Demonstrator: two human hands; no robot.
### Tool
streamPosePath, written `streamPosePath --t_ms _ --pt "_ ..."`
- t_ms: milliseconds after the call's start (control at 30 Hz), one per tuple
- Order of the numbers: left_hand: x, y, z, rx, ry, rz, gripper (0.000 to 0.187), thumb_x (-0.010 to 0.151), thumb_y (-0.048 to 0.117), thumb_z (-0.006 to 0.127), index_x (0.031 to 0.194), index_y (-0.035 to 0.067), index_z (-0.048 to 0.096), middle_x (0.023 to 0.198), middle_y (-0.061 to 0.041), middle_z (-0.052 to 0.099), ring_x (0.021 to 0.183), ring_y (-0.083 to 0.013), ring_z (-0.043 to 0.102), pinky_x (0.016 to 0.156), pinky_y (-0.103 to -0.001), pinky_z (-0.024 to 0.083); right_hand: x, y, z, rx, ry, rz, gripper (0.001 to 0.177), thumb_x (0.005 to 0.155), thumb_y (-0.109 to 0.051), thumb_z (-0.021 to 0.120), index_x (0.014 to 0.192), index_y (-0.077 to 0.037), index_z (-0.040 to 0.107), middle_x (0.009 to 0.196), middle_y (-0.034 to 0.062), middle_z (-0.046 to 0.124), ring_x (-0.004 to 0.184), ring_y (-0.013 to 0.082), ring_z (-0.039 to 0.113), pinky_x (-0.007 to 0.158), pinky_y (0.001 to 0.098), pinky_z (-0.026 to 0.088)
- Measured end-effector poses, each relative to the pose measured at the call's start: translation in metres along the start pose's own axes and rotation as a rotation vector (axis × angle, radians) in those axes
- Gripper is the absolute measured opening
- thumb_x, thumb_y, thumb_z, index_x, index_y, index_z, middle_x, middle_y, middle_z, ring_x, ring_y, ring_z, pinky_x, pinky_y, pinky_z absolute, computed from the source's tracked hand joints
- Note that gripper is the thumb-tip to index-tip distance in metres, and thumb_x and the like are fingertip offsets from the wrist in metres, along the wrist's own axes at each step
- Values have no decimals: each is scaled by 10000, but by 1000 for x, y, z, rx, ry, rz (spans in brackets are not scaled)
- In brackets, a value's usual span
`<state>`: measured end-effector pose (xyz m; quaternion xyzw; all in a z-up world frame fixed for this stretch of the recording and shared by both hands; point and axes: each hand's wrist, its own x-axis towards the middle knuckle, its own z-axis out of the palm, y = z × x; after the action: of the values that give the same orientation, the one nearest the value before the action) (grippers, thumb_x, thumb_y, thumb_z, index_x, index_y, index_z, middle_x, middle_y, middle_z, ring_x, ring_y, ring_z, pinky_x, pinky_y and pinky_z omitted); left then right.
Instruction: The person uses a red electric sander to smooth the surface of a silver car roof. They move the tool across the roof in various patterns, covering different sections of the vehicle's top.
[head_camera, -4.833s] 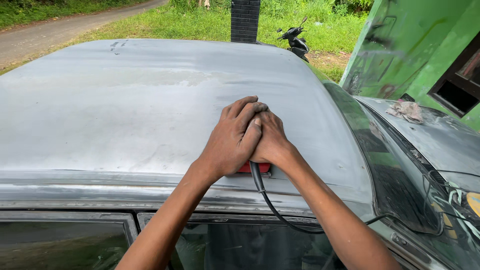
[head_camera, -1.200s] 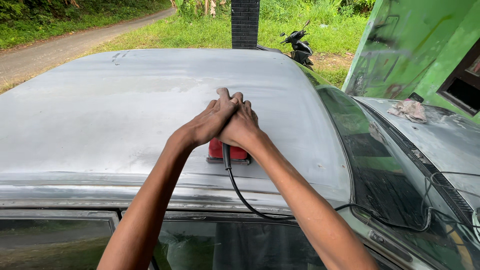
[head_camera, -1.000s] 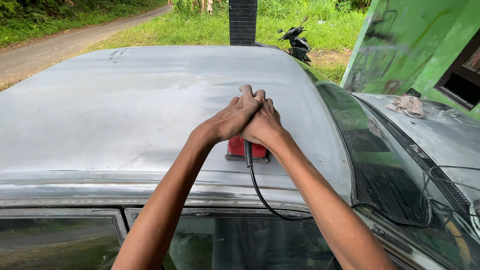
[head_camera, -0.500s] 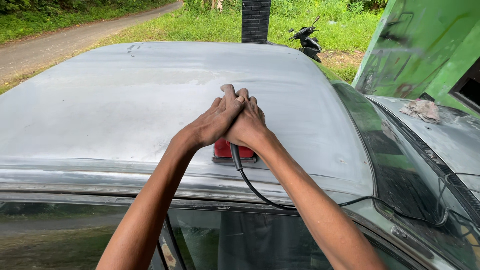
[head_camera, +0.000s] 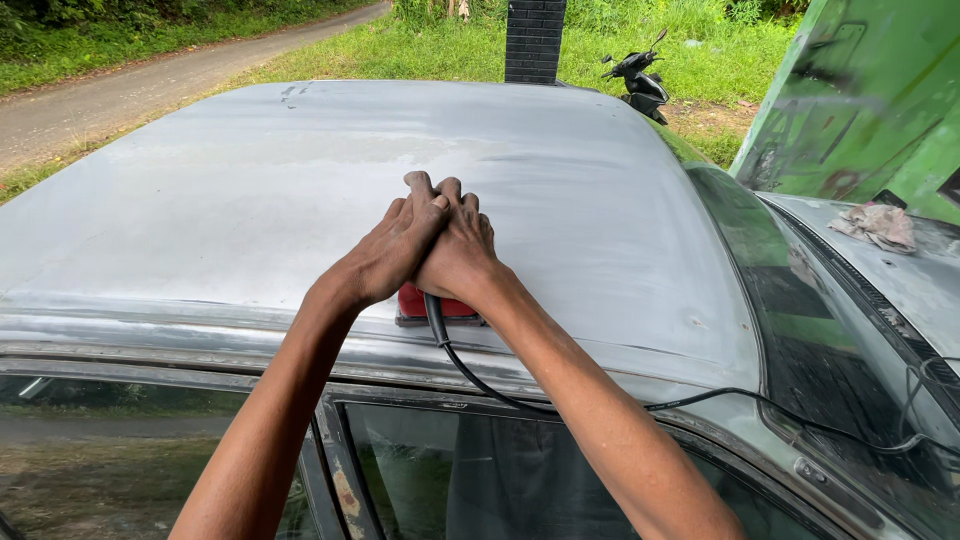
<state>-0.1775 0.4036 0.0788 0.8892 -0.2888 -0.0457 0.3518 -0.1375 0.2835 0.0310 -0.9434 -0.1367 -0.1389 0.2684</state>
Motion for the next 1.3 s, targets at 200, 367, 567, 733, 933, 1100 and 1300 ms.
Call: streamPosePath --t_ms 200,367,567,733,933,1100,1300 --pt "17 24 23 -30 -74 71 915 959 707 80 1506 15 324 1406 -213 450 1518 -367 297 1260 -593 241 -31 20 -32 -35 33 113 864 769 -199 703 1528 -204 291 1348 175 438 1274 467 484 1073 617 464" --pt "26 43 41 -35 -151 110 876 975 677 71 1500 16 308 1431 -220 424 1511 -380 284 1244 -589 262 -52 37 -55 -31 15 186 856 781 -200 705 1530 -219 292 1373 174 437 1295 460 474 1077 614 464" --pt "48 59 66 -55 -192 181 905 967 687 77 1498 -20 271 1444 -244 408 1510 -399 263 1235 -615 270 -68 64 -79 -41 23 255 901 756 -156 694 1547 -239 271 1383 170 439 1304 437 481 1104 593 462" --pt "73 68 88 -52 -224 140 1011 896 779 95 1538 17 266 1466 -241 396 1431 -420 377 1189 -588 346 -81 82 -100 11 52 271 908 749 -116 679 1553 -204 264 1403 205 445 1338 457 469 1131 606 441" --pt "87 91 106 -26 -243 58 1062 863 802 81 1589 44 243 1464 -279 369 1340 -538 494 1077 -567 448 -88 131 -121 208 76 153 1074 689 -77 699 1626 -194 188 1534 242 339 1461 476 342 1213 610 329" --pt "108 84 114 100 -288 122 983 889 750 22 1596 110 262 1607 -185 286 1514 -441 291 1117 -589 423 -89 173 -122 537 70 11 1260 659 -66 795 1664 -209 49 1593 265 209 1515 442 234 1235 604 232" --pt "108 94 108 244 -246 -18 873 862 730 346 1595 258 301 1576 -175 346 1415 -476 436 1139 -616 429 -101 195 -119 881 14 -149 1194 740 -36 715 1694 -188 13 1648 204 195 1522 345 200 1266 521 245"
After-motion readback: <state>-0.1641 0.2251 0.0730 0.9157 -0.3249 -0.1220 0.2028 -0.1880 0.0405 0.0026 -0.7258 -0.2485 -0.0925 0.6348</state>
